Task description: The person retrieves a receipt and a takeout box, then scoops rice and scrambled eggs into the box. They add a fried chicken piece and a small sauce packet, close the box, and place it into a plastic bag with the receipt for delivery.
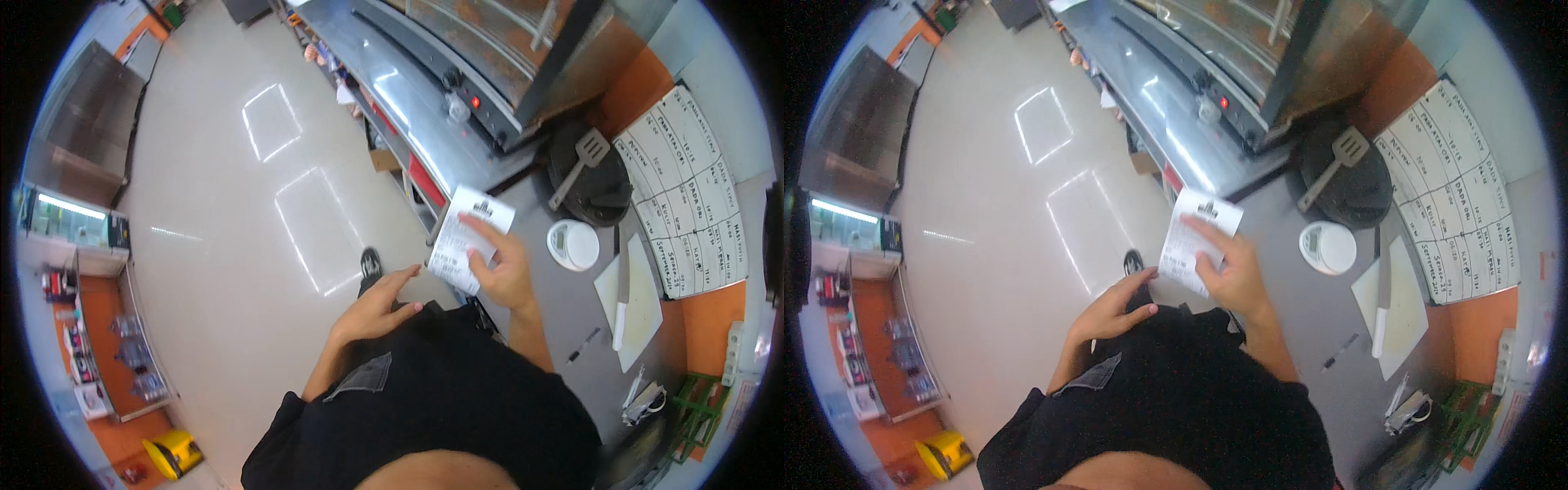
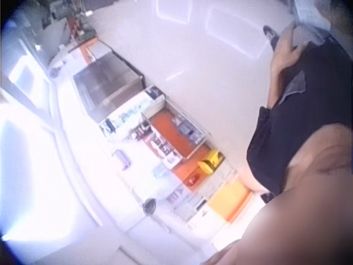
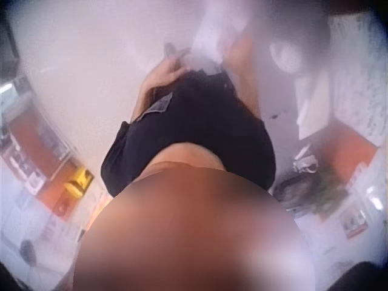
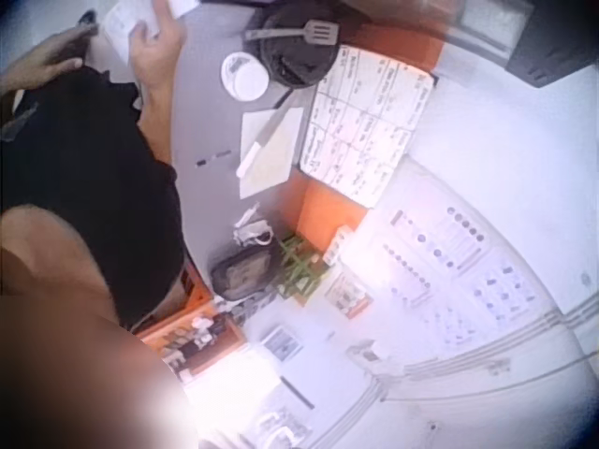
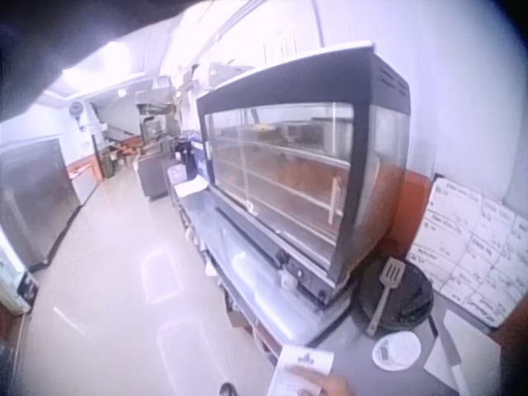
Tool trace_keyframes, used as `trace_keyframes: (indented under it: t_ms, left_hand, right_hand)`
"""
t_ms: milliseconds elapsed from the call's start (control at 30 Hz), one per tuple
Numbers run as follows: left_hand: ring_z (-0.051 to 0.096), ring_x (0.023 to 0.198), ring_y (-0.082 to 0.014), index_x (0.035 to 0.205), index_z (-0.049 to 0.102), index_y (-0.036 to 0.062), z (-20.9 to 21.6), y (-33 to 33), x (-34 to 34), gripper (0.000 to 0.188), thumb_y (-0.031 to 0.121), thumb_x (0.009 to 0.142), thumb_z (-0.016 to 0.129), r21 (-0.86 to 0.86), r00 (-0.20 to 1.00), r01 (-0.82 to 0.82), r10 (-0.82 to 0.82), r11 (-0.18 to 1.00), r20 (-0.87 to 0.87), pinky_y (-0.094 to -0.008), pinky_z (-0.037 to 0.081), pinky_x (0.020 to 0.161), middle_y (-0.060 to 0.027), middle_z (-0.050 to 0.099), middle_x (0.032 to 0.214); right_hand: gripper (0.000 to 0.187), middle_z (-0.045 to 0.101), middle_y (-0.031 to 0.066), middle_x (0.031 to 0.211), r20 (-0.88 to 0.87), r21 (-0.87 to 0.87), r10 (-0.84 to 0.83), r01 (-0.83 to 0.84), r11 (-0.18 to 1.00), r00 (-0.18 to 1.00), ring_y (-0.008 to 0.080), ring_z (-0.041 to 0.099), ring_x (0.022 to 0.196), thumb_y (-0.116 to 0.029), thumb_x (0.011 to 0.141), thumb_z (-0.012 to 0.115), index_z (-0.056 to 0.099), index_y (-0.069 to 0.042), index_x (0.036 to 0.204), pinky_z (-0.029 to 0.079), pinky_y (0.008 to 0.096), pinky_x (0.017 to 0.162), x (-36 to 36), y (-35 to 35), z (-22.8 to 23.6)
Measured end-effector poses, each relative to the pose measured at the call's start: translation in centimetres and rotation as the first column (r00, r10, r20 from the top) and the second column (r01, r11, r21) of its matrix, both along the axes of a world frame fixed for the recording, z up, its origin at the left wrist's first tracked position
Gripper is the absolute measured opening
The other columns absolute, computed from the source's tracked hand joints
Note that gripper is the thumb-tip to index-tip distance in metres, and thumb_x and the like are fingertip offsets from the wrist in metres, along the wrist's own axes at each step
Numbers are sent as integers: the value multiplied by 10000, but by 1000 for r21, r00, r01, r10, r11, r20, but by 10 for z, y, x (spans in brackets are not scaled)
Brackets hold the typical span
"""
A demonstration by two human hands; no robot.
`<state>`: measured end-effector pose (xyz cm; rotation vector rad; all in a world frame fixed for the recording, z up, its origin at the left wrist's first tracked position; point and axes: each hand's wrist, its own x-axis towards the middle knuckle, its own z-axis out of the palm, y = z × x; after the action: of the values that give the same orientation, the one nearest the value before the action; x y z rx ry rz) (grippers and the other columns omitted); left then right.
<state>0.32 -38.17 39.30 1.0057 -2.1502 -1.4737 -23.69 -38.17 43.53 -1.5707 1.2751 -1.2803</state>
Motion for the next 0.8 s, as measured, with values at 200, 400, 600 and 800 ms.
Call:
trace_keyframes:
  t_ms: [200,400,600,800]
  left_hand:
    - [505,1200,-296,1421,335,16,45,-126,37,593,192,922,601,46,974,-45,55,998,-219,-408,351,1047,-191,530,1294]
    - [587,970,-164,1026,691,-3,49,-209,3,165,44,908,585,-10,843,177,-156,984,-514,-290,466,831,-117,646,1031]
    - [589,914,-140,1013,687,1,137,-284,-72,176,-18,889,563,-266,624,87,-261,960,-737,-250,456,771,-101,649,958]
    - [593,825,-96,1133,647,44,304,-368,-156,249,12,901,561,-611,514,-60,-500,790,-697,-242,498,729,-69,663,1006]
  right_hand:
    - [413,635,188,1110,-101,153,-59,74,986,993,336,599,1031,-12,786,525,640,-96,1173,449,387,929,80,-47,4]
    - [352,659,172,1035,-148,12,-317,322,947,937,320,630,983,-18,790,587,665,-99,1124,492,357,844,105,-86,19]
    - [269,660,138,971,-135,-396,-526,441,805,839,199,640,900,31,743,678,685,-11,1009,488,283,781,69,-139,77]
    - [243,656,125,883,-149,-695,-771,489,527,619,207,651,741,32,772,643,670,-18,1008,518,281,674,17,-199,166]
